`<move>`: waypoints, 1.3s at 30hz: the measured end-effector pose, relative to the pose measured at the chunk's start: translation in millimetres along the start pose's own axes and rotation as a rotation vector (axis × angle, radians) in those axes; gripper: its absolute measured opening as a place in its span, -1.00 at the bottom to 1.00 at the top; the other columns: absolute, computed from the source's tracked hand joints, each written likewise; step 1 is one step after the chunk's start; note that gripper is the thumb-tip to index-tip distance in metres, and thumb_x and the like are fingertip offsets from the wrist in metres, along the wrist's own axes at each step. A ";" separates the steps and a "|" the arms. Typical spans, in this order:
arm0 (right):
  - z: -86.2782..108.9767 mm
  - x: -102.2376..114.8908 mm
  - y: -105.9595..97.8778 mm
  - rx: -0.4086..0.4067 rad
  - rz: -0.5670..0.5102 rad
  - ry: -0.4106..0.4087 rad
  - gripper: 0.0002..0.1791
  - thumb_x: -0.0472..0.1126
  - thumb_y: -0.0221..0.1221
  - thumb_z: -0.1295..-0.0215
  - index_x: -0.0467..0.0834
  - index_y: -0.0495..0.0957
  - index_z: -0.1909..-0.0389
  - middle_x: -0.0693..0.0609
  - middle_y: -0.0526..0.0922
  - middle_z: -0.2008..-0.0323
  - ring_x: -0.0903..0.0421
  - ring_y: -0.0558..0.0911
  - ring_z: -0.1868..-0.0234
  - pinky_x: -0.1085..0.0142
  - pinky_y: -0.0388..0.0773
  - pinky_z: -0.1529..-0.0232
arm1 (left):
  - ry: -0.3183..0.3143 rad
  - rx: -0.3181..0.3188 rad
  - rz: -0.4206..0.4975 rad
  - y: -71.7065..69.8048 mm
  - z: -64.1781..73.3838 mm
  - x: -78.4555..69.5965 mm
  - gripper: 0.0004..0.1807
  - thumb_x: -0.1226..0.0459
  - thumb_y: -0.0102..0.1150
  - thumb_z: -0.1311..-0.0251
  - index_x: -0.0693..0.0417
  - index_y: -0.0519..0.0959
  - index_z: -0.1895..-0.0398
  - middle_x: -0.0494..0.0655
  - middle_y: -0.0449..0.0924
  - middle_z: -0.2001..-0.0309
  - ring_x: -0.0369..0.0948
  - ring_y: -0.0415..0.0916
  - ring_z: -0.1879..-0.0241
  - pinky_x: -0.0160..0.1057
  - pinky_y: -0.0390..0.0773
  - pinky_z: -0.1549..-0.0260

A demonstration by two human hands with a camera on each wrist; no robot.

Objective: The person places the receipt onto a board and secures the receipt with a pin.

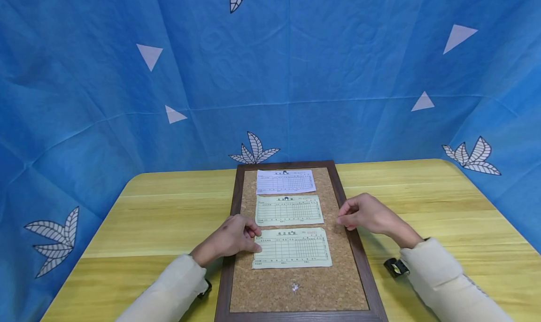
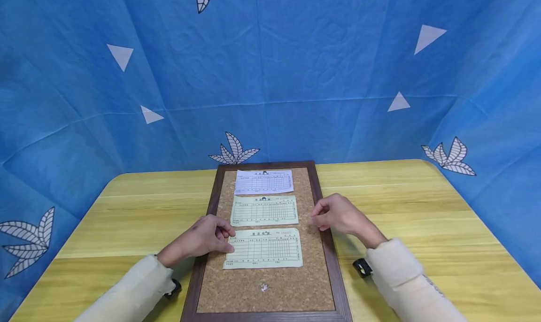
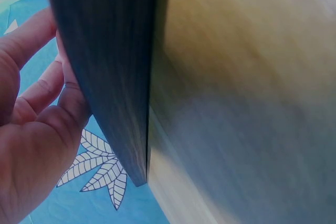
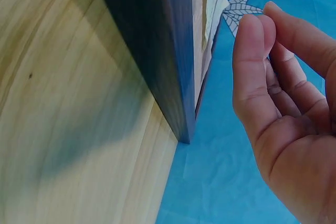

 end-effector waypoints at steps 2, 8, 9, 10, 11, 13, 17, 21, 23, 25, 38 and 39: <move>-1.5 1.4 2.2 0.003 -0.014 -0.008 -0.92 -0.33 0.32 -0.26 -0.28 0.66 0.38 -0.03 0.67 0.47 0.09 0.65 0.43 0.21 0.63 0.34 | -0.001 0.001 0.001 0.0 0.0 0.1 -0.77 0.48 0.52 0.06 0.17 0.64 0.35 -0.08 0.48 0.41 -0.21 0.36 0.40 -0.30 0.39 0.41; -4.6 7.3 8.4 0.025 -0.051 -0.030 -0.90 -0.32 0.31 -0.29 -0.30 0.65 0.36 -0.07 0.70 0.42 0.04 0.68 0.43 0.21 0.66 0.33 | -0.003 0.002 -0.002 -0.3 0.1 -0.6 -0.77 0.48 0.52 0.06 0.18 0.64 0.35 -0.09 0.48 0.41 -0.21 0.36 0.40 -0.30 0.39 0.42; -5.1 8.3 9.4 0.029 -0.055 -0.033 -0.90 -0.32 0.30 -0.29 -0.31 0.66 0.35 -0.07 0.70 0.42 0.04 0.68 0.43 0.20 0.66 0.33 | -0.001 0.001 -0.004 -0.4 0.1 -0.8 -0.77 0.48 0.52 0.06 0.18 0.64 0.35 -0.09 0.48 0.41 -0.21 0.36 0.40 -0.30 0.39 0.42; -5.6 9.2 10.4 0.032 -0.057 -0.034 -0.89 -0.32 0.30 -0.29 -0.32 0.66 0.35 -0.07 0.70 0.41 0.04 0.68 0.43 0.20 0.66 0.33 | -0.001 0.000 -0.007 -0.5 0.2 -0.9 -0.77 0.48 0.52 0.06 0.18 0.64 0.36 -0.09 0.48 0.41 -0.21 0.36 0.40 -0.30 0.39 0.42; -6.1 10.0 11.5 0.036 -0.059 -0.034 -0.89 -0.32 0.30 -0.30 -0.32 0.66 0.34 -0.07 0.71 0.41 0.05 0.68 0.43 0.20 0.66 0.32 | 0.001 -0.001 -0.007 -0.6 0.2 -1.0 -0.77 0.48 0.52 0.06 0.18 0.64 0.35 -0.09 0.49 0.41 -0.21 0.36 0.40 -0.31 0.39 0.42; -7.2 11.2 13.2 0.041 -0.066 -0.032 -0.88 -0.32 0.29 -0.30 -0.34 0.67 0.33 -0.08 0.71 0.39 0.05 0.68 0.43 0.19 0.66 0.32 | 0.001 0.000 -0.006 -0.5 0.3 -1.1 -0.77 0.48 0.52 0.06 0.18 0.64 0.35 -0.09 0.49 0.41 -0.21 0.36 0.39 -0.30 0.40 0.42; -9.5 13.1 16.4 0.060 -0.088 -0.023 -0.88 -0.35 0.28 -0.32 -0.37 0.67 0.31 -0.10 0.71 0.39 0.05 0.69 0.43 0.19 0.67 0.31 | -0.004 0.003 -0.005 -0.2 0.4 -1.0 -0.77 0.47 0.52 0.05 0.18 0.64 0.34 -0.08 0.48 0.41 -0.21 0.36 0.39 -0.30 0.40 0.41; -11.8 14.6 18.9 0.072 -0.113 -0.011 -0.88 -0.38 0.26 -0.32 -0.40 0.67 0.31 -0.10 0.69 0.43 0.06 0.69 0.43 0.19 0.67 0.31 | -0.005 0.004 -0.005 -0.1 0.5 -1.1 -0.77 0.47 0.52 0.05 0.17 0.64 0.35 -0.08 0.48 0.41 -0.21 0.36 0.40 -0.29 0.39 0.41; -12.9 15.3 20.4 0.074 -0.119 -0.005 -0.88 -0.39 0.25 -0.33 -0.42 0.67 0.31 -0.09 0.68 0.46 0.08 0.68 0.44 0.19 0.67 0.32 | -0.001 0.004 -0.007 -0.3 0.6 -1.4 -0.77 0.47 0.52 0.05 0.17 0.64 0.35 -0.09 0.48 0.41 -0.21 0.36 0.40 -0.29 0.39 0.41; -13.9 15.9 21.9 0.075 -0.128 -0.002 -0.88 -0.41 0.24 -0.33 -0.44 0.67 0.31 -0.08 0.67 0.47 0.09 0.68 0.44 0.20 0.67 0.32 | 0.002 0.004 -0.010 -0.4 0.7 -1.6 -0.77 0.47 0.52 0.05 0.17 0.64 0.35 -0.09 0.48 0.41 -0.21 0.36 0.40 -0.29 0.39 0.41; -17.0 22.8 32.7 0.127 -0.184 -0.009 -0.87 -0.50 0.10 -0.40 -0.50 0.60 0.22 -0.11 0.64 0.42 0.19 0.61 0.42 0.26 0.67 0.33 | 0.001 0.004 -0.005 -0.3 1.6 -3.0 -0.76 0.48 0.52 0.05 0.18 0.64 0.34 -0.09 0.48 0.41 -0.21 0.36 0.40 -0.29 0.40 0.41; -17.2 23.2 33.2 0.130 -0.186 -0.012 -0.87 -0.50 0.09 -0.40 -0.50 0.59 0.23 -0.11 0.64 0.42 0.19 0.61 0.42 0.26 0.67 0.33 | 0.002 0.005 -0.004 -0.3 1.5 -3.0 -0.76 0.48 0.52 0.05 0.18 0.64 0.34 -0.09 0.48 0.41 -0.21 0.36 0.40 -0.29 0.40 0.41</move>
Point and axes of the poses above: each hand's wrist, its own z-axis away from the middle knuckle, its own y-axis out of the palm, x = y × z, the point moved 7 cm from there along -z, towards the middle knuckle
